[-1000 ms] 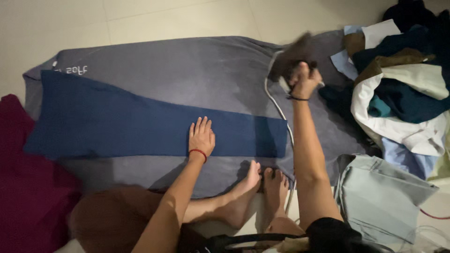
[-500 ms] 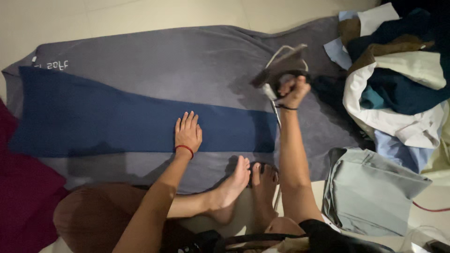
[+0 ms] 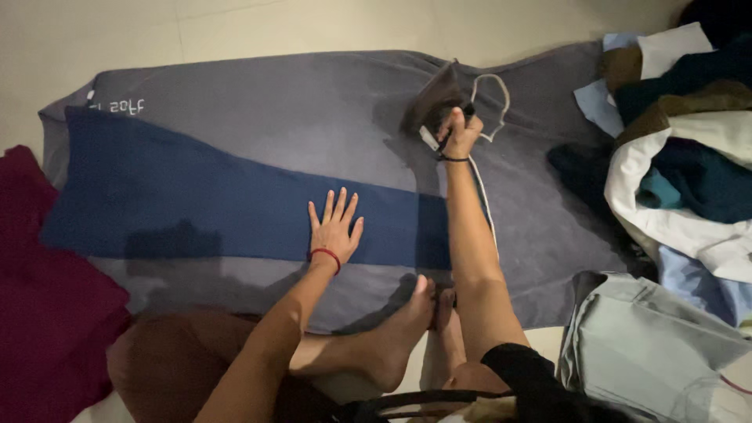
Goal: The person irons a blue garment and a maroon garment on a grey mat laid out on the floor. They use a handheld iron to smooth the fabric, folding the blue item after ironing and then proceeding to iron the maroon item.
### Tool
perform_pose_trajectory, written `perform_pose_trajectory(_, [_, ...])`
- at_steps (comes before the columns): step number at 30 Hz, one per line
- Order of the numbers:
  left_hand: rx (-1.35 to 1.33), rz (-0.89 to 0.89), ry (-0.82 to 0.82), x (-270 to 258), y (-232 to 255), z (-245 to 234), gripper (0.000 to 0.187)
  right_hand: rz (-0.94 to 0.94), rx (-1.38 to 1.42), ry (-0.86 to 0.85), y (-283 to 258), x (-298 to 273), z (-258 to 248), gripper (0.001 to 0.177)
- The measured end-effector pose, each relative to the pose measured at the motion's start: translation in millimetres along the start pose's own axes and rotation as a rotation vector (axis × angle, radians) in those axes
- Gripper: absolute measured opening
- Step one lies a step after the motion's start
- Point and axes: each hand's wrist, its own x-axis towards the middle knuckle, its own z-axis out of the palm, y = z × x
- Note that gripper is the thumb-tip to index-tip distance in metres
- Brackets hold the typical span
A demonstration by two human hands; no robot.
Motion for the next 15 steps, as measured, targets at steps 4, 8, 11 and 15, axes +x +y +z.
perform_pose_trajectory(4, [0.028,0.007,-0.052,2.5,1.4,-7.1,0.069,-0.061,-0.01,-0.062,17.3,-5.8,-32.7,0.048])
perform_pose_trajectory(8, [0.021,0.004,-0.097,3.4,6.7,-20.3,0.08,-0.045,-0.066,-0.04,0.0,-24.4,-44.3,0.045])
perform_pose_trajectory(11, [0.019,0.004,-0.147,3.4,9.2,-30.0,0.089,-0.041,-0.469,-0.183,-49.0,-41.4,-54.7,0.046])
perform_pose_trajectory(15, [0.058,0.14,-0.202,-0.2,2.1,-27.0,0.092,-0.236,-0.933,-0.052,-97.5,-74.6,-63.4,0.048])
